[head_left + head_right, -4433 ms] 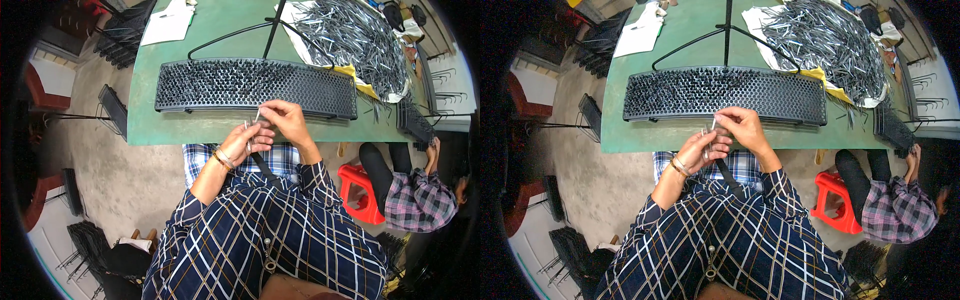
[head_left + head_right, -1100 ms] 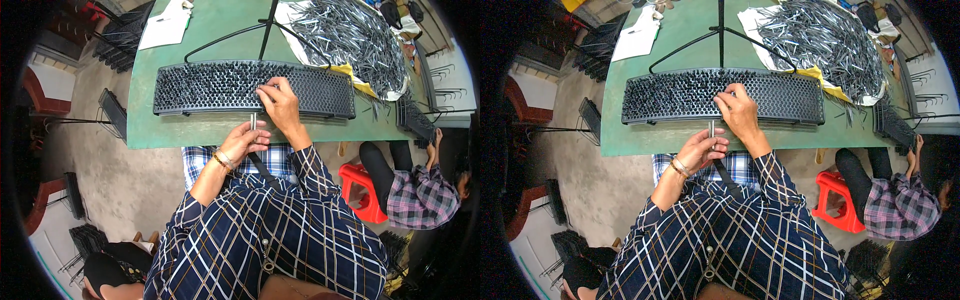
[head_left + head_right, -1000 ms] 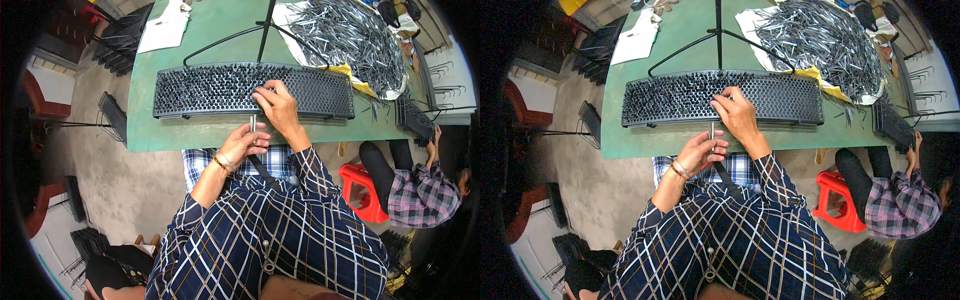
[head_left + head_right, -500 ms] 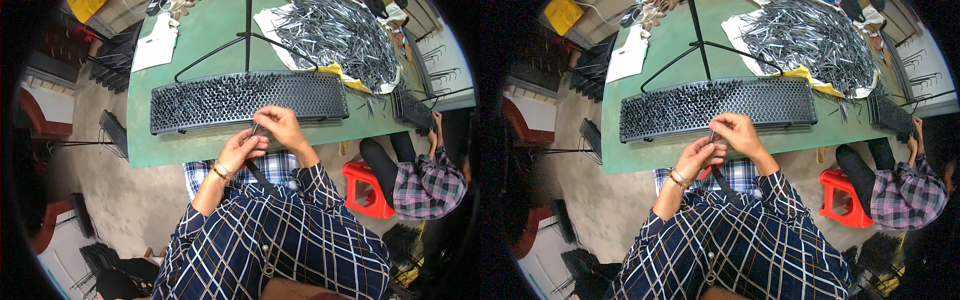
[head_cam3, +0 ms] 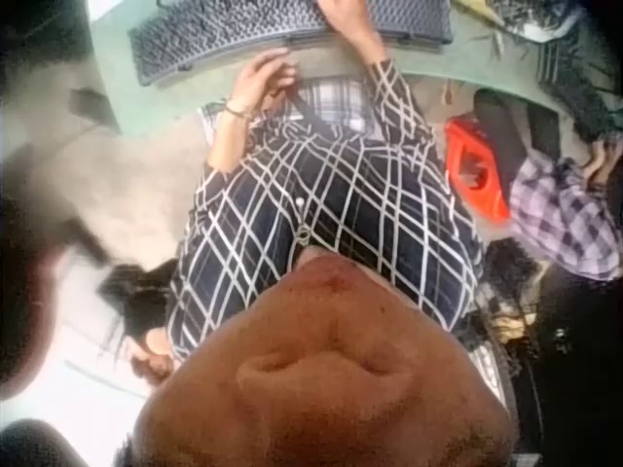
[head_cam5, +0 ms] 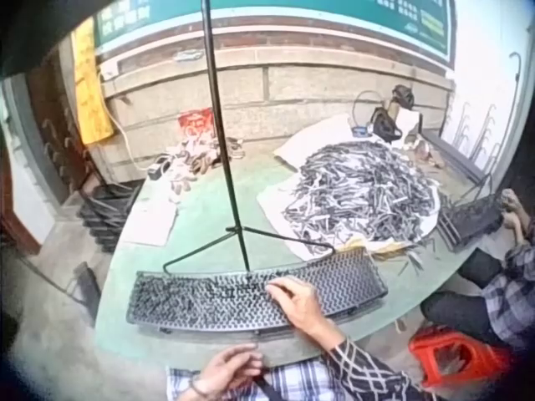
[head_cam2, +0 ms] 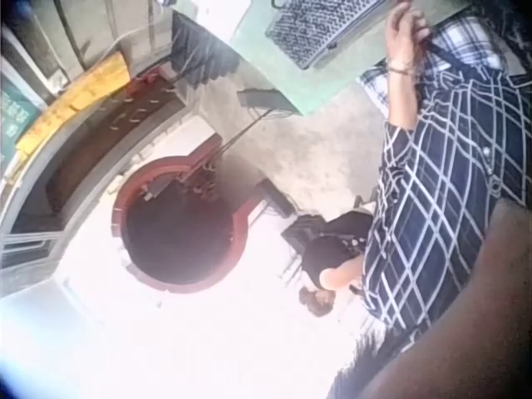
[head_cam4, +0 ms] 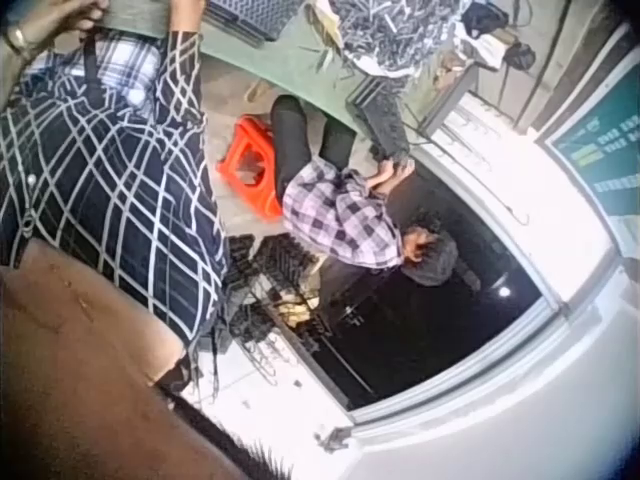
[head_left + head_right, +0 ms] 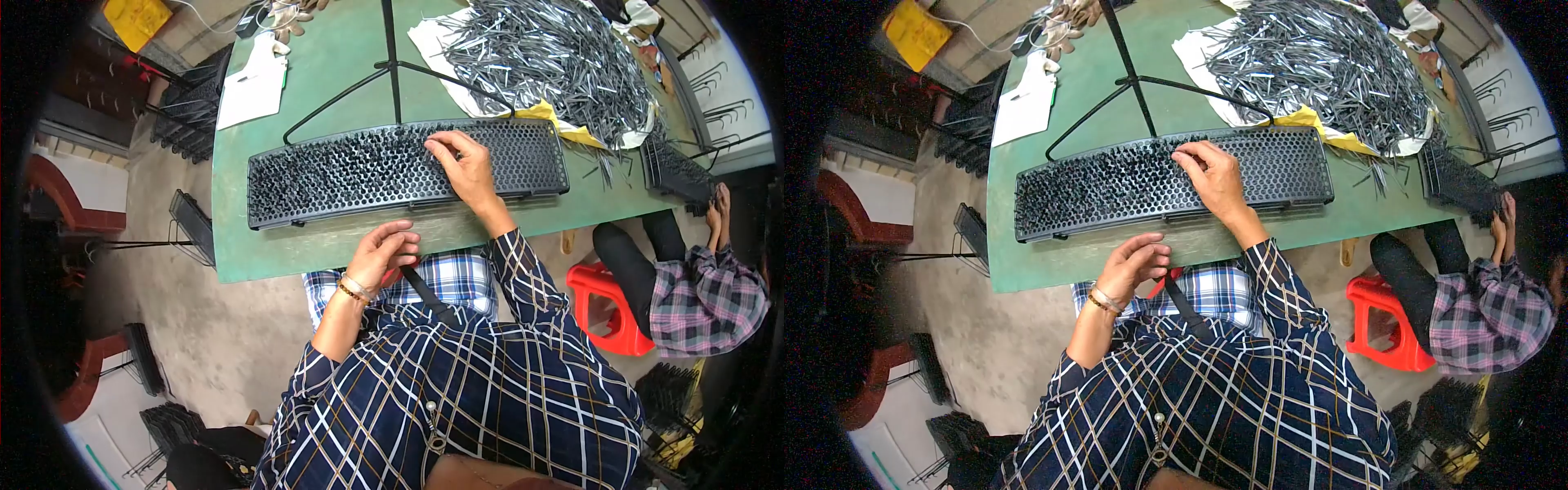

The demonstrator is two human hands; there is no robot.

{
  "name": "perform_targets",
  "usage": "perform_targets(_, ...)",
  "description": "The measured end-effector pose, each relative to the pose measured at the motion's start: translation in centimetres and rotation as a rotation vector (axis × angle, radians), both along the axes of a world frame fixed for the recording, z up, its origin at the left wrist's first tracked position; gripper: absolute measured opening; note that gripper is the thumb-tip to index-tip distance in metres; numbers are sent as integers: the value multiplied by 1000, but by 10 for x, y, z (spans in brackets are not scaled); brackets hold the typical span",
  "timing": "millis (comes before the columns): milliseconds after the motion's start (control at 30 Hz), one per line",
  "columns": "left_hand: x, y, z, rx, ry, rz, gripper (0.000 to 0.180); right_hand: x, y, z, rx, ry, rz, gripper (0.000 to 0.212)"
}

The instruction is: Manual assembly of metal components by inserting small pins into a mesh grid.

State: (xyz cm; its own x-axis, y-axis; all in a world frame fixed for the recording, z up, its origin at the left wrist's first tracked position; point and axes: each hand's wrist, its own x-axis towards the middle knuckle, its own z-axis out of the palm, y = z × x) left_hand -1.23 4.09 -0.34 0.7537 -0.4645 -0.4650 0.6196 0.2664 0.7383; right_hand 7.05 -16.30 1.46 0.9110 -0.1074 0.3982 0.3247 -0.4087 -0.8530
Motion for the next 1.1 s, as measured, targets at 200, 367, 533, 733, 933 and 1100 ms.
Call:
perform_targets(200,3,4,0,8,7,26,28,3,3,2,-40,-140,15,11)
perform_targets(367,3,5,-2,12,21,23,28,3,2,-5,-63,-116,30,11)
perform_targets(533,3,4,-5,29,32,41,28,2,5,-6,-219,-190,99,11)
perform_targets(733,4,5,-7,10,37,51,27,-2,8,-5,-190,-204,66,12)
perform_targets(933,5,8,-10,20,28,55,29,-4,12,-7,-172,-190,32,11)
perform_targets(1100,5,9,-9,18,37,68,28,-4,14,-8,-234,-243,3,12)
